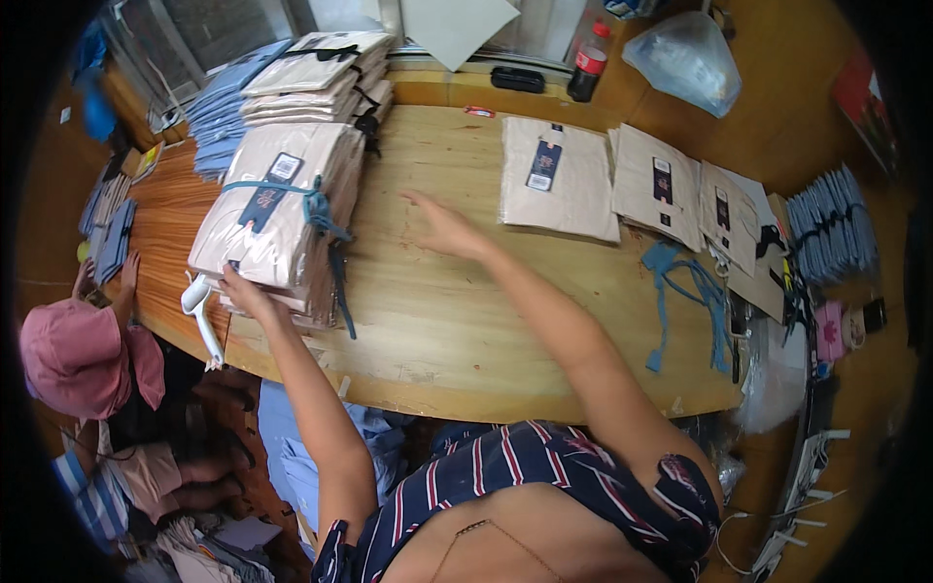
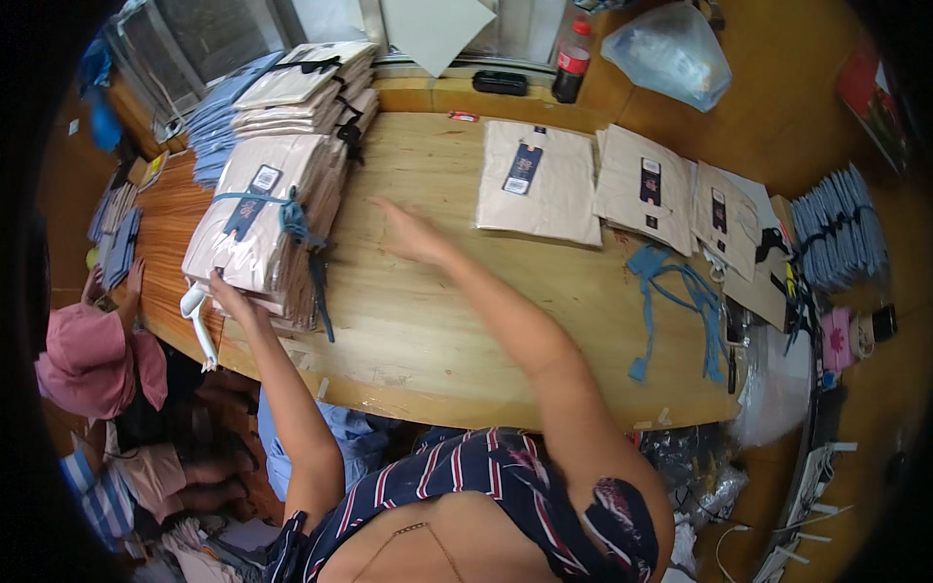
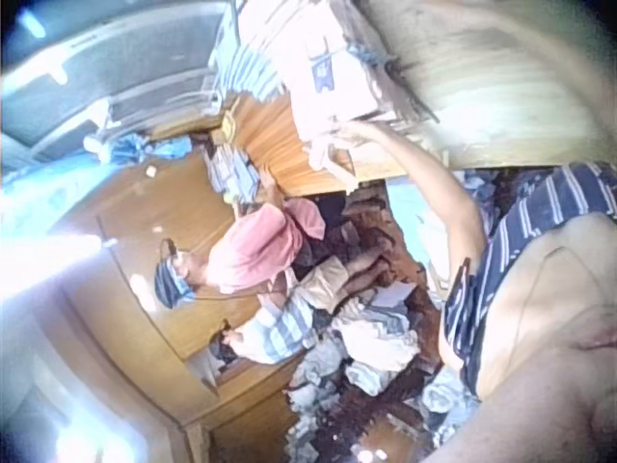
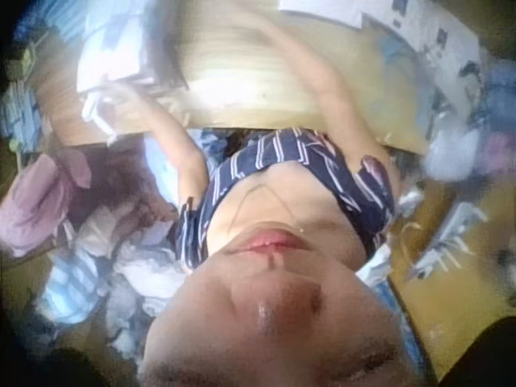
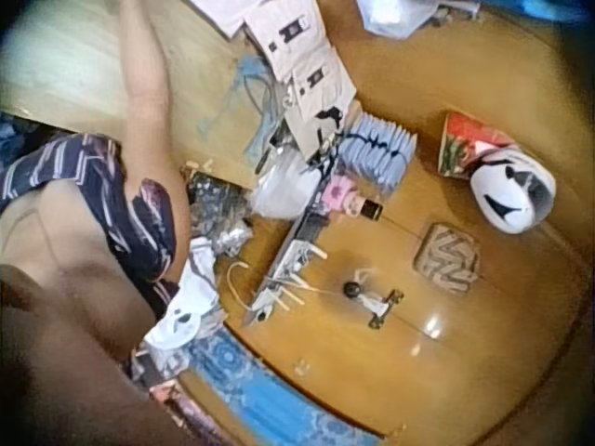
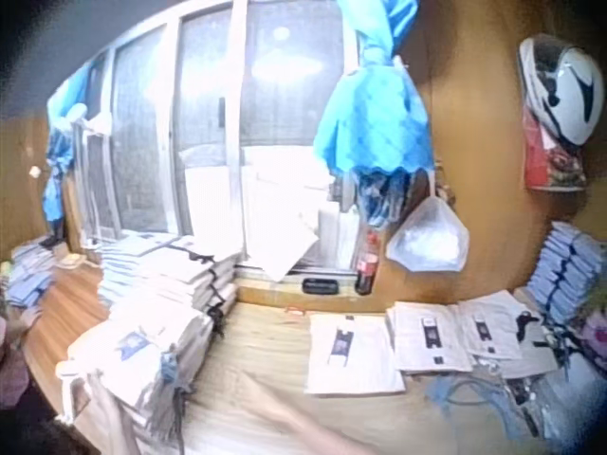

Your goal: The person ties bundles of packaged shirts using blue ribbons, stacks them, and places the bundles on the floor.

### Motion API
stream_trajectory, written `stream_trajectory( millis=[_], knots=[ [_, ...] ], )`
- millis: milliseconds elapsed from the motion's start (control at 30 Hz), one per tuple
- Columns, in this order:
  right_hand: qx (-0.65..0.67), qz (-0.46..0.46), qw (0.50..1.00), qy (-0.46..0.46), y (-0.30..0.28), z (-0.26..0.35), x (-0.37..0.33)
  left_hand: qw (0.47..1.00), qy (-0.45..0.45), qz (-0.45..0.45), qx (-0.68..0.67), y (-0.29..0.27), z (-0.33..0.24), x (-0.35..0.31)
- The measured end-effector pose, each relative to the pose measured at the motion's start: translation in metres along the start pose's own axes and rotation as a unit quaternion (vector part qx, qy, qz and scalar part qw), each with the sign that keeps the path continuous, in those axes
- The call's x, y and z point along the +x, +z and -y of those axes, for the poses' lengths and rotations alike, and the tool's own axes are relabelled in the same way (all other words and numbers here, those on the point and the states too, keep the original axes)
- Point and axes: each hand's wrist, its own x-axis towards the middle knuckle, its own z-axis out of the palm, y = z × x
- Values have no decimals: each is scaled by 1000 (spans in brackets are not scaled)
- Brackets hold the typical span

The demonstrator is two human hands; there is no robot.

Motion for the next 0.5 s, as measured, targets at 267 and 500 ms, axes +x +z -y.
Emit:
stream_trajectory(
  millis=[267, 500],
  knots=[
    [-525, -219, 816, 104, -70, -132, -102, 943, 145, -202, 221, 14, -17, -17],
    [-506, -112, 855, 16, -49, -80, -134, 846, 331, 280, 308, 24, -13, -158]
  ],
)
